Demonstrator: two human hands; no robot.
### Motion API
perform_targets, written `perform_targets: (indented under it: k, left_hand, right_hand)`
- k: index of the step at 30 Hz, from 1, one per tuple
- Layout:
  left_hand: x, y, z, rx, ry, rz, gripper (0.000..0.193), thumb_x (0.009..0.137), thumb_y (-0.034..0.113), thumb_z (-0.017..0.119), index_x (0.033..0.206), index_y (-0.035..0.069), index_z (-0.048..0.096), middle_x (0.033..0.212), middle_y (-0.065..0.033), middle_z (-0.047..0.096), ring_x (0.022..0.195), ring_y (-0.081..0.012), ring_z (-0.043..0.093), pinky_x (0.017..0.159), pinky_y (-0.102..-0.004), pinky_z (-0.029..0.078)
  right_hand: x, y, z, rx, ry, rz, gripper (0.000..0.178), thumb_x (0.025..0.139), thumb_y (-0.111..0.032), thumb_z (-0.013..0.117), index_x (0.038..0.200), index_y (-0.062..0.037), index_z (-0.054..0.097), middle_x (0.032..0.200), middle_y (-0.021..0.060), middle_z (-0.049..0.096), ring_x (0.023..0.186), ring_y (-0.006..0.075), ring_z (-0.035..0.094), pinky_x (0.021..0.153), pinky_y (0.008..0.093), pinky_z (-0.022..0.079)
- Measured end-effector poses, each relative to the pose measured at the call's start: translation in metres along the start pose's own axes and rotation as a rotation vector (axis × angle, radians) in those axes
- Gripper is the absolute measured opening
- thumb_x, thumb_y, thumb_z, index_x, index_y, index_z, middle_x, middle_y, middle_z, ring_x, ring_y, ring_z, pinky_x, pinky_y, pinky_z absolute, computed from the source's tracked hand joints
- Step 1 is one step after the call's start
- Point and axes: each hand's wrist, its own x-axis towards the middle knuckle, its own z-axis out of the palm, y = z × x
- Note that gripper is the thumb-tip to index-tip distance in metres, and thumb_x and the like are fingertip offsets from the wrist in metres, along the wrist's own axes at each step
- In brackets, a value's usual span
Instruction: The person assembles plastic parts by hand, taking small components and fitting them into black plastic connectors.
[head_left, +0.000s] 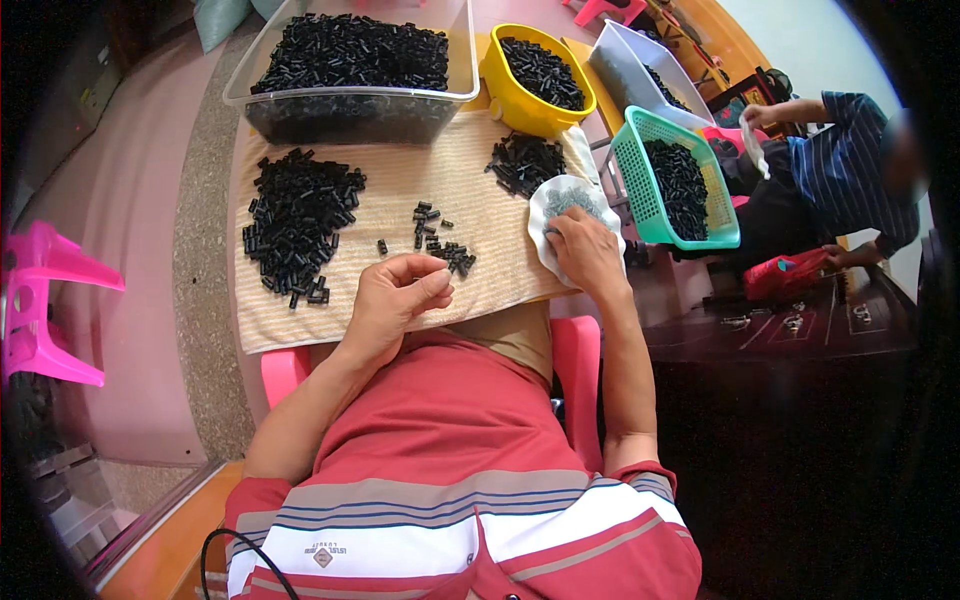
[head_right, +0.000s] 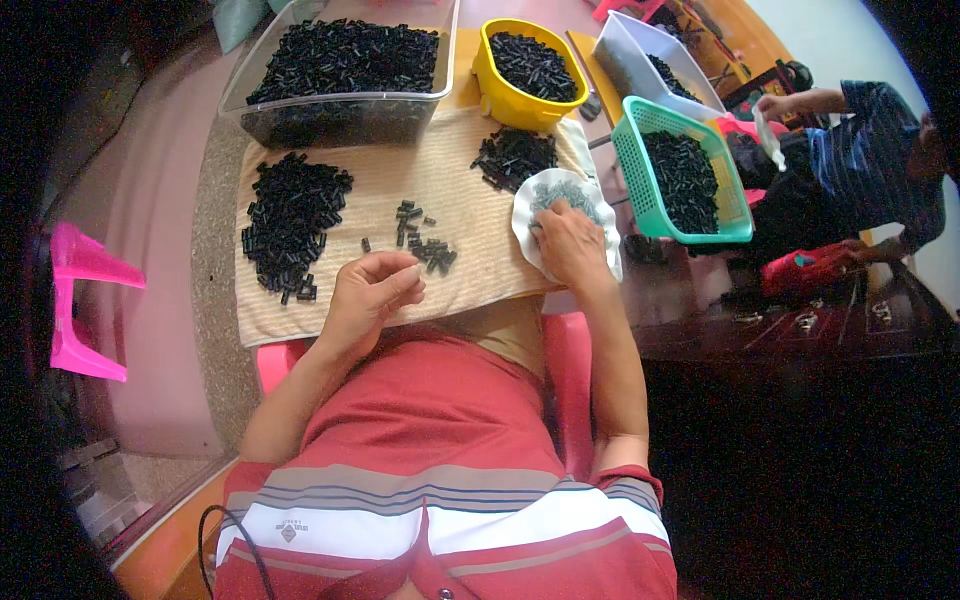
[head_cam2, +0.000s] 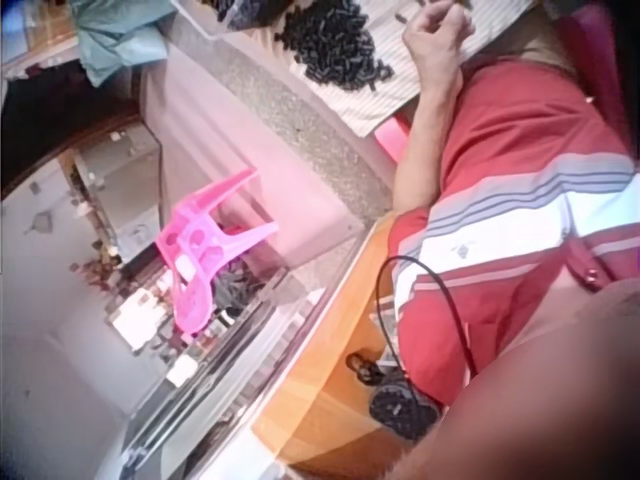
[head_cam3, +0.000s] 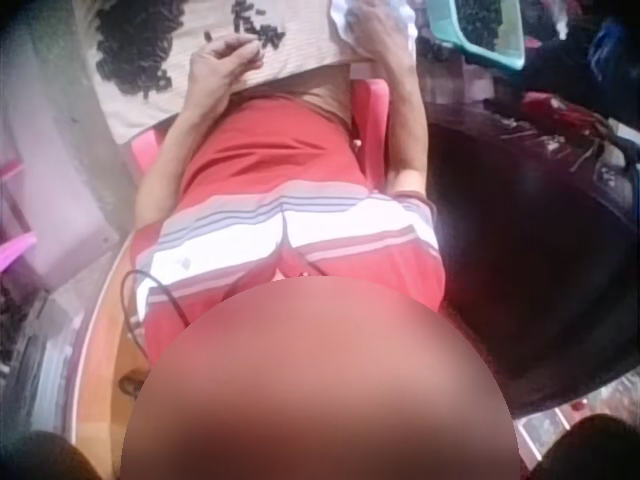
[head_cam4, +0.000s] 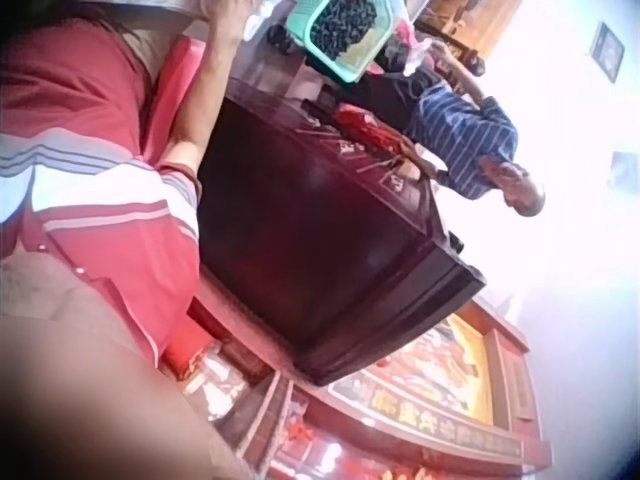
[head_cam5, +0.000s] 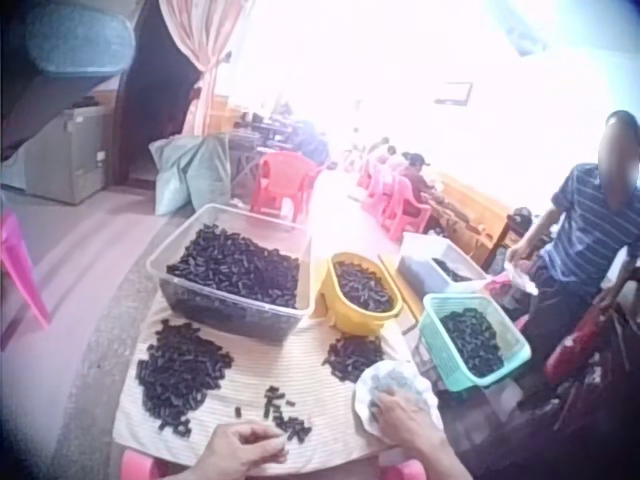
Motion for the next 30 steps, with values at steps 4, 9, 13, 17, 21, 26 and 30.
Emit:
perform_targets:
  k: [4, 9, 13, 17, 21, 26, 30]
  left_hand:
    - [0.0006, -0.0009, -0.0014, 0.016, -0.004, -0.005, 0.016, 0.089, 0.008, 0.072, 0.103, 0.002, 0.068, 0.089, -0.0047, 0.070, 0.077, -0.0120, 0.068, 0.072, -0.0247, 0.058]
    - [-0.0010, 0.0019, 0.0009, 0.009, -0.009, -0.010, 0.016, 0.089, 0.009, 0.072, 0.103, 0.002, 0.068, 0.089, -0.0042, 0.070, 0.077, -0.0114, 0.068, 0.071, -0.0238, 0.058]
    - [-0.0005, 0.0006, 0.0003, 0.001, -0.013, -0.003, 0.016, 0.089, 0.009, 0.072, 0.103, 0.002, 0.068, 0.088, -0.0038, 0.069, 0.076, -0.0111, 0.067, 0.071, -0.0236, 0.058]
    - [-0.0009, 0.0008, 0.0011, -0.002, -0.005, -0.015, 0.015, 0.089, 0.009, 0.072, 0.102, 0.003, 0.068, 0.088, -0.0037, 0.069, 0.076, -0.0110, 0.067, 0.071, -0.0237, 0.058]
    - [-0.0010, -0.0006, 0.0011, 0.004, -0.008, -0.015, 0.014, 0.089, 0.009, 0.072, 0.101, 0.003, 0.068, 0.088, -0.0034, 0.069, 0.076, -0.0111, 0.067, 0.071, -0.0243, 0.058]
    - [-0.0016, -0.0015, 0.0007, -0.007, -0.015, -0.016, 0.013, 0.089, 0.009, 0.071, 0.101, 0.003, 0.068, 0.087, -0.0033, 0.069, 0.076, -0.0111, 0.067, 0.072, -0.0247, 0.058]
    - [-0.0013, -0.0018, 0.0002, 0.008, -0.022, -0.021, 0.014, 0.089, 0.009, 0.072, 0.101, 0.003, 0.068, 0.087, -0.0036, 0.069, 0.076, -0.0111, 0.067, 0.072, -0.0247, 0.058]
  right_hand:
    - [0.0007, 0.0021, 0.0068, 0.011, 0.041, -0.002, 0.014, 0.088, -0.019, 0.063, 0.089, -0.0065, 0.069, 0.091, 0.0123, 0.064, 0.088, 0.0341, 0.064, 0.078, 0.0442, 0.050]
    - [0.0011, 0.0031, 0.0091, -0.008, 0.061, -0.016, 0.015, 0.088, -0.019, 0.062, 0.084, -0.0065, 0.067, 0.089, 0.0121, 0.064, 0.084, 0.0339, 0.064, 0.075, 0.0441, 0.051]
    - [0.0026, 0.0009, 0.0067, 0.010, 0.076, -0.064, 0.013, 0.085, -0.017, 0.062, 0.081, -0.0063, 0.067, 0.086, 0.0121, 0.064, 0.080, 0.0339, 0.064, 0.073, 0.0441, 0.051]
    - [0.0031, 0.0003, 0.0056, 0.051, 0.090, -0.064, 0.011, 0.083, -0.016, 0.063, 0.082, -0.0062, 0.067, 0.086, 0.0120, 0.064, 0.080, 0.0337, 0.065, 0.073, 0.0439, 0.052]
    - [0.0034, 0.0042, 0.0059, 0.075, 0.099, -0.111, 0.010, 0.082, -0.014, 0.063, 0.086, -0.0064, 0.070, 0.087, 0.0123, 0.066, 0.082, 0.0332, 0.065, 0.074, 0.0431, 0.052]
    - [0.0072, 0.0054, 0.0059, 0.059, 0.051, -0.133, 0.011, 0.082, -0.012, 0.064, 0.088, -0.0055, 0.070, 0.087, 0.0127, 0.067, 0.085, 0.0333, 0.065, 0.076, 0.0427, 0.052]
    - [0.0083, 0.0060, 0.0077, 0.056, 0.052, -0.118, 0.012, 0.082, -0.012, 0.064, 0.089, -0.0048, 0.070, 0.087, 0.0135, 0.067, 0.086, 0.0339, 0.065, 0.078, 0.0432, 0.051]
